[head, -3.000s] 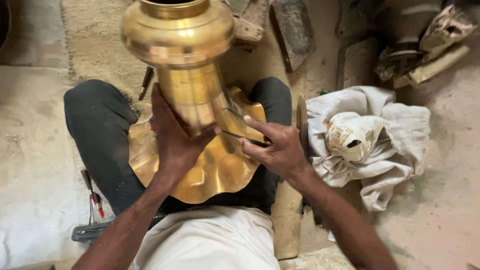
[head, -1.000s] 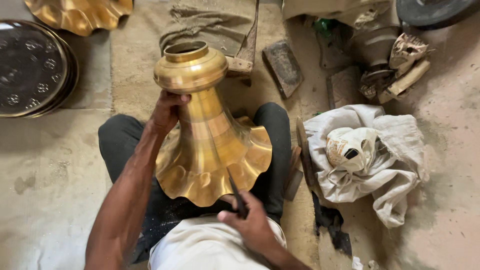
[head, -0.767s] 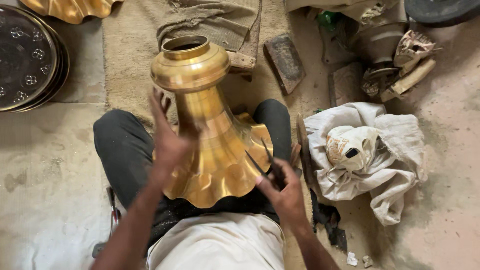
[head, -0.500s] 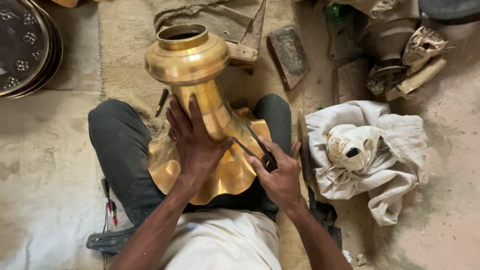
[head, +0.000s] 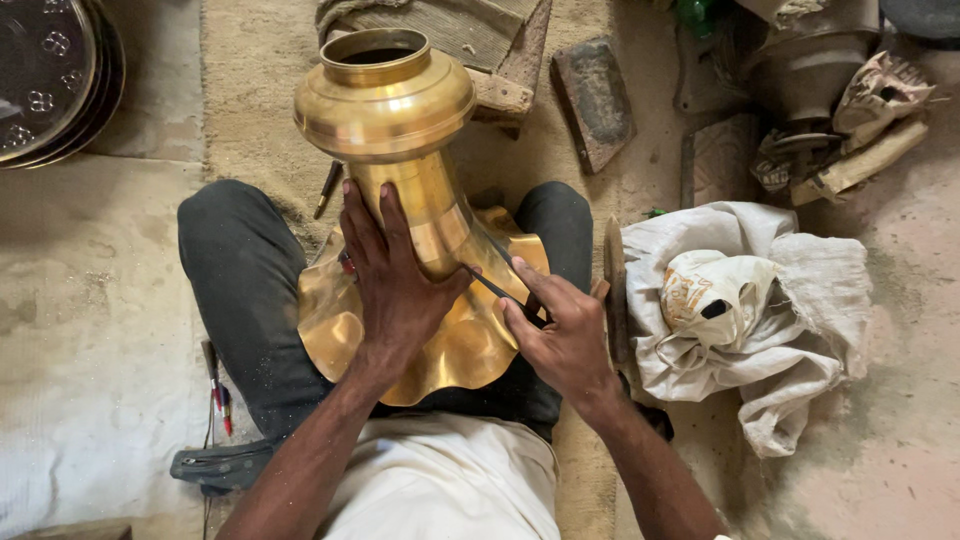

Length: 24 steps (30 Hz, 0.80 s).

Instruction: The person sits on the workshop floor with a large brass vase across their lap. They first scrape the vase's surface with a small blade, then mark lines on it with a red marking tool, then hold a punch against the brass and strike it with a wooden mallet to work the surface.

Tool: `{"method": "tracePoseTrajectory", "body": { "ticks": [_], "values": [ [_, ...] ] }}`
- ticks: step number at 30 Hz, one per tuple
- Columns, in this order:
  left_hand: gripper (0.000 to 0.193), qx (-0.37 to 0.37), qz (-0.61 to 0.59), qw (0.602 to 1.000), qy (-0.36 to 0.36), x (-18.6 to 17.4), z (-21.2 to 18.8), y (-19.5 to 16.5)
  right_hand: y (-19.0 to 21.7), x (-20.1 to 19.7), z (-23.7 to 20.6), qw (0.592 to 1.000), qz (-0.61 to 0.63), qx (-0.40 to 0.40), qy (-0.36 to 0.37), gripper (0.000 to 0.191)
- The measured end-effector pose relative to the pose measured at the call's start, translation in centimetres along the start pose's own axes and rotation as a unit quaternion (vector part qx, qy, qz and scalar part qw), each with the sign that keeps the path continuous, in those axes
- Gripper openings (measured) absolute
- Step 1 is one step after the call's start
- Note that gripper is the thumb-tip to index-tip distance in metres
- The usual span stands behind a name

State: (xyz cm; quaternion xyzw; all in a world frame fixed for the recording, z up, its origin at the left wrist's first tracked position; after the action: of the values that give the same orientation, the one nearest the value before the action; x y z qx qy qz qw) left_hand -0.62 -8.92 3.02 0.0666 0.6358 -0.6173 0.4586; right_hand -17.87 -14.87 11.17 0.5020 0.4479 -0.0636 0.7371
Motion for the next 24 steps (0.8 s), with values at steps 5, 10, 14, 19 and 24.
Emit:
{"method": "tracePoseTrajectory", "body": {
  "ticks": [5,10,14,19,24],
  "values": [
    [0.139,-0.007,-0.003,1.0,0.003,-0.2,0.0,-0.1,0.1,0.2,0.0,1.0,-0.016,-0.004,0.003,0.05],
    [0.138,-0.016,-0.006,1.0,0.005,-0.3,0.1,-0.2,0.0,0.8,0.9,0.995,-0.069,-0.045,0.049,0.047],
    [0.143,-0.006,-0.02,0.999,0.025,-0.6,0.0,0.3,1.7,2.0,2.6,0.947,-0.212,-0.193,0.147,0.041],
    [0.146,0.005,-0.082,0.996,0.03,-1.1,-0.1,1.4,6.5,4.2,1.9,0.68,-0.412,-0.569,0.21,0.028],
    [0.144,-0.007,-0.094,0.995,0.04,-0.5,-0.4,1.7,8.6,6.1,1.8,0.548,-0.456,-0.632,0.304,0.015]
  ]
}}
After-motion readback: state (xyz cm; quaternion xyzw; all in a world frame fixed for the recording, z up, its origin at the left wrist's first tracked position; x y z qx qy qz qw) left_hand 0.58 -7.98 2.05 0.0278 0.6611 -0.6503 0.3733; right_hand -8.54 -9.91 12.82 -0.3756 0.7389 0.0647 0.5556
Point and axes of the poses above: each hand's wrist, its own z-axis towards the middle knuckle, its own x-axis out of the palm, y = z × x, the point moved 9 cm from there along z, towards the middle knuckle
